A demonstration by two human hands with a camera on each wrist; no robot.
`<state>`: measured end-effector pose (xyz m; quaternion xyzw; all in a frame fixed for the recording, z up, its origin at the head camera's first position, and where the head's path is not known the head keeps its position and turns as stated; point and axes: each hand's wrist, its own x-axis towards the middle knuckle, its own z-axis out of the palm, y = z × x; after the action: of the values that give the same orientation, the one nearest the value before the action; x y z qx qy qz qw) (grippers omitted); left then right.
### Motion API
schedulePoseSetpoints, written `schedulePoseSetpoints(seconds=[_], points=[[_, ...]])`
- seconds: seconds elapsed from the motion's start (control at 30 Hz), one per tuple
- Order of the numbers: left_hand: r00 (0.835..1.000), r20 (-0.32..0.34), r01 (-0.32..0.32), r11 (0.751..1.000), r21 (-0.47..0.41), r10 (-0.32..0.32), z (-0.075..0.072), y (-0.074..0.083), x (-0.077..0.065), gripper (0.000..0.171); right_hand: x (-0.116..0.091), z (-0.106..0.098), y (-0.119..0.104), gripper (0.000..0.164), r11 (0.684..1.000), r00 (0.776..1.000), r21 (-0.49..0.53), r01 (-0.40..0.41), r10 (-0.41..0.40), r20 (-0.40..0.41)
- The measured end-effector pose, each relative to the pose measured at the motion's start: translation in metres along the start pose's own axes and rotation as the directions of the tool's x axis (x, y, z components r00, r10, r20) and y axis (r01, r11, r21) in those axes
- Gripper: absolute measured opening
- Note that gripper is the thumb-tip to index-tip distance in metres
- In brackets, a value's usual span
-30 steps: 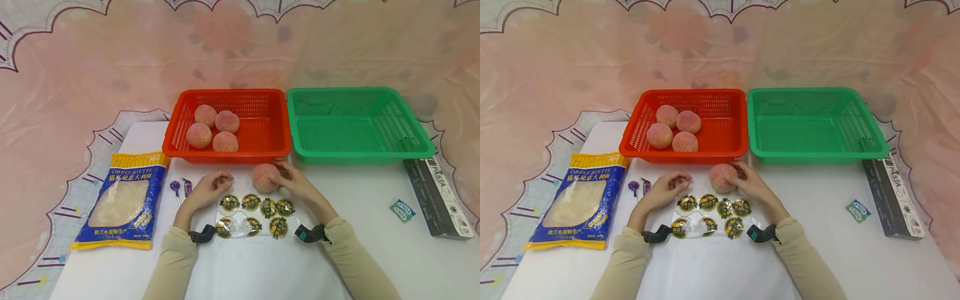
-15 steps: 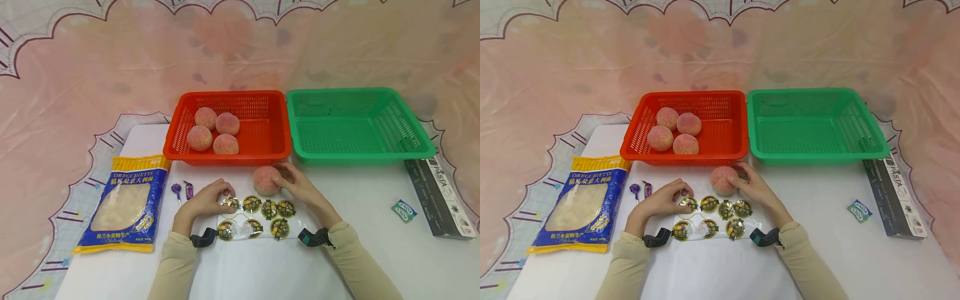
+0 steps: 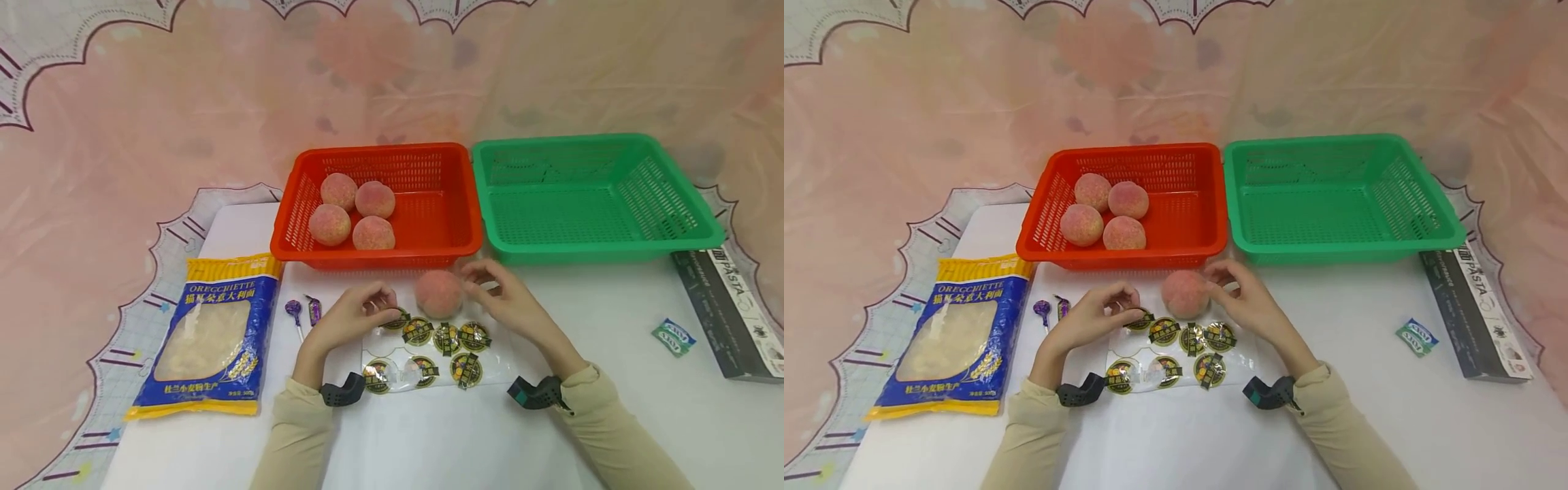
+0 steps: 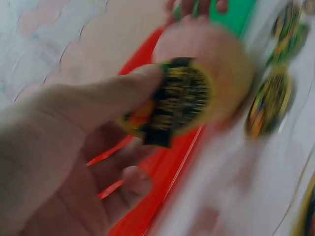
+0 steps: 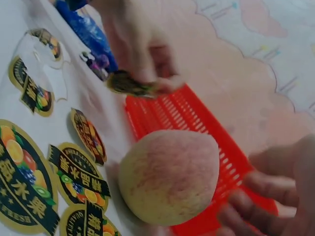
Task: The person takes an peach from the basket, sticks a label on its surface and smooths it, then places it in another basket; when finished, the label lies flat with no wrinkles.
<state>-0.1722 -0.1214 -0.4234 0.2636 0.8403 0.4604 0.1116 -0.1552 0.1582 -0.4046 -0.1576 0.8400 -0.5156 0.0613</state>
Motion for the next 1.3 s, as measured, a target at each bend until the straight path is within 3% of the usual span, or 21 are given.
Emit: schedulePoseSetpoints(seconds=[0.1,0.23,0.43,0.53,0.7,0.8,0.93,1.03,1.13,1.23,1.3], points=[[0.997,-0.053,-0.062,0.998,-0.021,0.06,0.014,0.013,0.011,0.015,-0.006,0.002,-0.014,0.023,0.998,0.998,-0.051,0.045,-0.043,0.034],[0.991,-0.118,-0.076,0.995,-0.069,0.068,0.038,0.027,0.021,0.019,-0.015,0.007,-0.027,0.015,0.992,0.992,-0.083,0.09,-0.082,0.099],[0.965,-0.258,-0.081,0.991,-0.107,0.051,0.055,0.04,0.031,0.023,-0.01,0.013,-0.009,0.008,0.967,0.989,-0.211,0.147,-0.141,0.04],[0.944,-0.326,-0.08,0.994,-0.078,0.051,0.057,0.041,0.033,0.022,-0.006,0.013,-0.002,0.013,0.96,0.991,-0.25,0.126,-0.135,-0.022],[0.919,-0.383,-0.083,0.996,0.034,0.09,0.057,0.04,0.035,0.022,-0.002,0.02,0.003,0.021,0.967,0.997,-0.253,0.018,-0.035,-0.062],[0.92,-0.386,-0.041,0.997,0.071,0.066,0.052,0.037,0.034,0.032,0.001,0.026,0.006,0.026,0.967,0.997,-0.251,-0.033,0.014,-0.077],[0.946,-0.324,0.015,0.997,0.078,0.011,0.043,0.027,0.032,0.048,0.005,0.03,0.012,0.031,0.984,0.997,-0.179,-0.024,0.011,-0.074],[0.966,-0.256,-0.005,0.996,0.09,0.028,0.039,0.019,0.031,0.05,0.006,0.032,0.017,0.05,0.996,1.0,-0.087,0.023,-0.023,-0.001],[0.976,-0.2,-0.065,0.993,0.096,0.083,0.039,0.014,0.032,0.053,0.005,0.034,0.019,0.055,0.999,0.998,0.039,0.035,-0.037,0.056],[0.975,-0.187,-0.101,0.988,0.115,0.121,0.041,0.015,0.031,0.056,0.005,0.038,0.015,0.051,0.992,0.999,0.122,0.017,-0.021,0.029],[0.974,-0.196,-0.089,0.985,0.145,0.117,0.044,0.016,0.031,0.057,0.005,0.041,0.013,0.048,0.991,1.0,0.135,0.018,-0.016,-0.015]])
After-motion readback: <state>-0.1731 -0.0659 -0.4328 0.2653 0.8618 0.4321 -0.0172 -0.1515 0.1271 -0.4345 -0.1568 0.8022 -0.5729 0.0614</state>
